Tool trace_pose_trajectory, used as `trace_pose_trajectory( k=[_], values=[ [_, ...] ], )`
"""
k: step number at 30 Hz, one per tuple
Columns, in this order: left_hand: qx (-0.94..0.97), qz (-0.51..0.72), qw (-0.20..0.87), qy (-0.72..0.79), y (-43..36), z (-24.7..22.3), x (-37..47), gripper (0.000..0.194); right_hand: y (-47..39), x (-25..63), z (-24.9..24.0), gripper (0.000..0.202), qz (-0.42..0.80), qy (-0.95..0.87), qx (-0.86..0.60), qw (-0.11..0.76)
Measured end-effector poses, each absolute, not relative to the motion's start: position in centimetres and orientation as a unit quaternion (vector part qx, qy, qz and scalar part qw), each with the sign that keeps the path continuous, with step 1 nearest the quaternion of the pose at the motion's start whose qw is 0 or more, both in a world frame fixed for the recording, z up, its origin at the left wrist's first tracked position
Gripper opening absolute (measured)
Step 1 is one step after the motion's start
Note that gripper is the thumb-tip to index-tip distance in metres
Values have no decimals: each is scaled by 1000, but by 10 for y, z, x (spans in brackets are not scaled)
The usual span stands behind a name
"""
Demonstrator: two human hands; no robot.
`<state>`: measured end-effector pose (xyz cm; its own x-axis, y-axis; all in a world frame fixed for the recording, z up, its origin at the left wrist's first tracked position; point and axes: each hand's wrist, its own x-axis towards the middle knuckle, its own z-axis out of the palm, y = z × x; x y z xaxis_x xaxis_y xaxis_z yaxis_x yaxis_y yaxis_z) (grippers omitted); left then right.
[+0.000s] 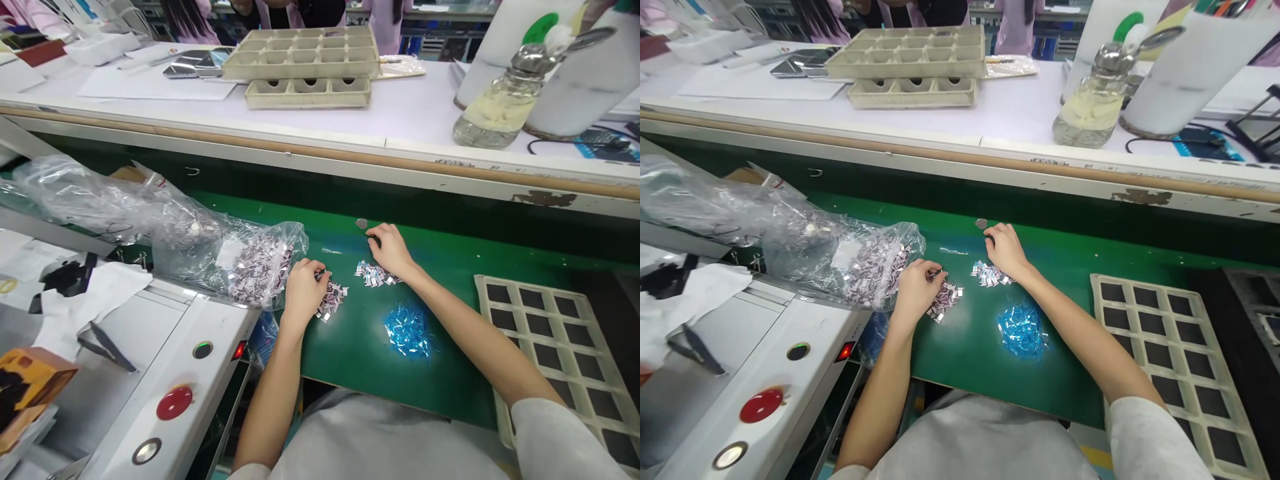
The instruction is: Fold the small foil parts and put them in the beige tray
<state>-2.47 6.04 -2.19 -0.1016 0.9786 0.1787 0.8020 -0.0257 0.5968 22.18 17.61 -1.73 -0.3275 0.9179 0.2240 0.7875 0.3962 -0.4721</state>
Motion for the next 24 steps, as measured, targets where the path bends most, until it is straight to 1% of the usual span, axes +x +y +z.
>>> trace_pose_trajectory(
  k=[6, 9, 11, 14, 17, 19, 24],
  values=[
    [636, 313, 182, 682, 61, -17, -27, 8, 178, 220, -18, 24, 139, -812, -522, 219],
    [625, 342, 205, 670, 61, -13, -27, 10, 175, 219, -19, 26, 133, -813, -518, 230],
    [603, 377, 244, 659, 61, -10, -26, 9, 172, 219, -20, 28, 129, -813, -514, 240],
    [526, 462, 349, 623, 60, -5, -23, 9, 170, 219, -22, 29, 129, -810, -514, 250],
    [440, 531, 450, 568, 60, -2, -20, 24, 171, 219, -24, 31, 131, -805, -518, 258],
    [404, 553, 492, 538, 60, 0, -18, 30, 171, 218, -24, 30, 134, -803, -520, 259],
    [359, 574, 532, 508, 58, 6, -17, 41, 170, 217, -22, 21, 138, -794, -530, 265]
  ],
)
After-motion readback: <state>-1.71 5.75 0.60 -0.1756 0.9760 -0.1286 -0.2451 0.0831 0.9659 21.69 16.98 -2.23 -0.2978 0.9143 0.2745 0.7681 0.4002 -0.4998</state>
